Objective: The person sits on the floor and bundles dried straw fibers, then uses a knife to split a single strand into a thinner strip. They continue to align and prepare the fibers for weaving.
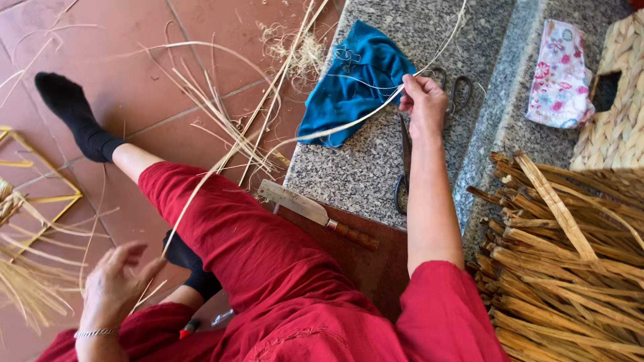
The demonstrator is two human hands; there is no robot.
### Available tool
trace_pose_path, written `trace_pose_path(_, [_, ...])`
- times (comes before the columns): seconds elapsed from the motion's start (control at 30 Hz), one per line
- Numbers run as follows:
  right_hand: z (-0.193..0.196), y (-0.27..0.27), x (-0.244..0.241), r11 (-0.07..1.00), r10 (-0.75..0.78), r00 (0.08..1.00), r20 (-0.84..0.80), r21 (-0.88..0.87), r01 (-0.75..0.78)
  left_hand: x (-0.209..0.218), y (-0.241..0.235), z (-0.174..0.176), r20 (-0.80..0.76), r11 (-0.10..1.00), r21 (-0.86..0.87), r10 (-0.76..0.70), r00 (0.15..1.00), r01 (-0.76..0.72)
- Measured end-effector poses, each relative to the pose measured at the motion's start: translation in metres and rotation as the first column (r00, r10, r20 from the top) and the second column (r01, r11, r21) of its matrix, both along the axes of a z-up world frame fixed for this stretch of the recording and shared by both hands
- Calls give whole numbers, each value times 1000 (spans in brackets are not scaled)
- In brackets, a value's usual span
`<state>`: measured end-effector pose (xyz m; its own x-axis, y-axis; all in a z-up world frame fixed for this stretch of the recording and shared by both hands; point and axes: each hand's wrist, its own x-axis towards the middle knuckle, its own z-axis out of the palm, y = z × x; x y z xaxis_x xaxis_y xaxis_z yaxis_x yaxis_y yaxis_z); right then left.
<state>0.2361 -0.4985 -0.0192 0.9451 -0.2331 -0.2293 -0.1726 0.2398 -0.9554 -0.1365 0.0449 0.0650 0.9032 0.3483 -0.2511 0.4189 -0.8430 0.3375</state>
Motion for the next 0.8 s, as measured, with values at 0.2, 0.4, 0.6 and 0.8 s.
trace_pose_path(0.2, [92, 104, -62, 828, 424, 847, 320, 241, -506, 60, -82, 80, 579, 974, -84, -124, 806, 211])
trace_pose_path(0.4, [142, 216, -129, 645, 634, 698, 333, 272, -714, 83, -127, 110, 659, 756, -495, 6, 752, 427])
trace_pose_path(0.6, [165, 274, -157, 603, 699, 598, 392, 126, -788, 79, -120, 74, 483, 610, -746, 222, 847, 266])
trace_pose_path(0.8, [160, 297, -146, 552, 816, 468, 339, -215, -806, 75, -100, 37, 371, 184, -929, 486, 791, 322])
